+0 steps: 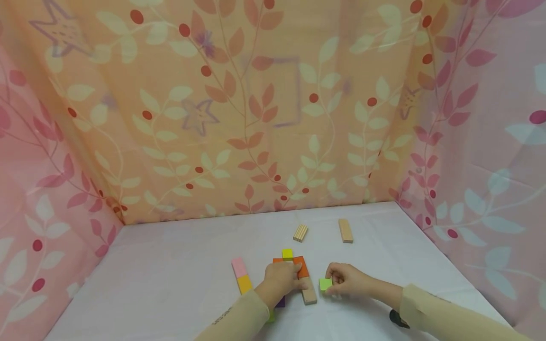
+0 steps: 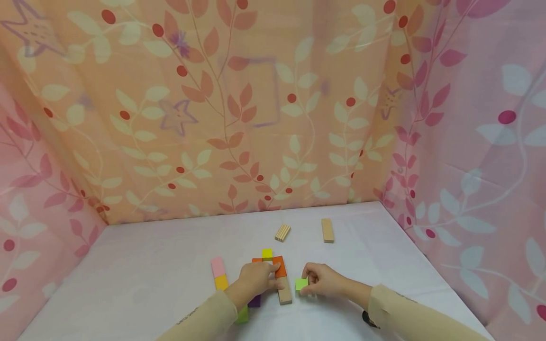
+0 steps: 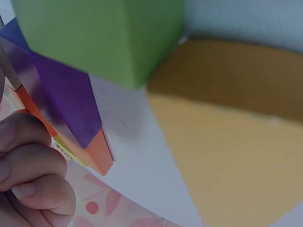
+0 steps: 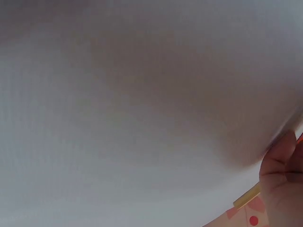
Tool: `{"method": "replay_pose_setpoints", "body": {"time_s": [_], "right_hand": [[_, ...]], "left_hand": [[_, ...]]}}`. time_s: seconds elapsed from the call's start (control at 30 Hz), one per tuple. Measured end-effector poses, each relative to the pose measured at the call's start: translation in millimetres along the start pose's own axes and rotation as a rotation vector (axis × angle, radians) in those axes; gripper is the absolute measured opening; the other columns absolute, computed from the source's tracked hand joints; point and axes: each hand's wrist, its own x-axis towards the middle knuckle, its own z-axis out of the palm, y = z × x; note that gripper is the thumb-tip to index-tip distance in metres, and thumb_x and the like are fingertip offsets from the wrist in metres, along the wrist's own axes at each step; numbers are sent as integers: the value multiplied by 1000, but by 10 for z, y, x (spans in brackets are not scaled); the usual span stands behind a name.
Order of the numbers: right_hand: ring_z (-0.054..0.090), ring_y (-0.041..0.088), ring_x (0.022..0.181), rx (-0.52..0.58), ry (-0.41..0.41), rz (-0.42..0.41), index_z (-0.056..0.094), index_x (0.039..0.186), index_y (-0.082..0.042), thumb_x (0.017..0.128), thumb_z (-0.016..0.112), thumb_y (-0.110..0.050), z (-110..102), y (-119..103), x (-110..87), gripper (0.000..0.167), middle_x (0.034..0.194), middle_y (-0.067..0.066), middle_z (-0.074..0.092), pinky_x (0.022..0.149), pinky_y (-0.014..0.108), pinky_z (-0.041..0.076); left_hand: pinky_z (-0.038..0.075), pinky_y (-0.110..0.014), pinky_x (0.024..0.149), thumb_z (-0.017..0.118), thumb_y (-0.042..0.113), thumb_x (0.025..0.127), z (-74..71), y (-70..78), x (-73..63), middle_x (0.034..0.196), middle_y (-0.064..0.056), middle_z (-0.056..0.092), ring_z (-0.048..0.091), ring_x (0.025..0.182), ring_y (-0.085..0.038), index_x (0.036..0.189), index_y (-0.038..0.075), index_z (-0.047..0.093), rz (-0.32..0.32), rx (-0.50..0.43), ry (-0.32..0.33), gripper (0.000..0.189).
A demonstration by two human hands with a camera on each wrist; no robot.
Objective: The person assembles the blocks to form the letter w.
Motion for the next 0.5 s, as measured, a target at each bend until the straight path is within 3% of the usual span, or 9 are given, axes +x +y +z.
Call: {"method": "replay_pose_setpoints", "body": {"time_s": [0.2, 0.5], "right_hand": [[42, 1, 58, -13, -100, -15, 57, 93, -5, 82, 78, -14, 29, -2, -14, 26, 66, -9, 49, 54, 16, 35], [45, 6, 58, 47, -115, 118, 69, 91, -4, 87, 72, -9, -14, -30, 113, 7, 67, -5, 54, 54, 19, 39]], "left_hand": [[47, -29, 60, 64, 65, 77, -10, 10, -15, 108, 6, 71, 65, 91, -11, 133, 36, 60, 1, 7, 0, 63], [48, -30, 61, 64, 64, 78, -13, 9, -11, 106, 4, 72, 66, 93, -13, 134, 34, 60, -1, 0, -9, 64]]}}
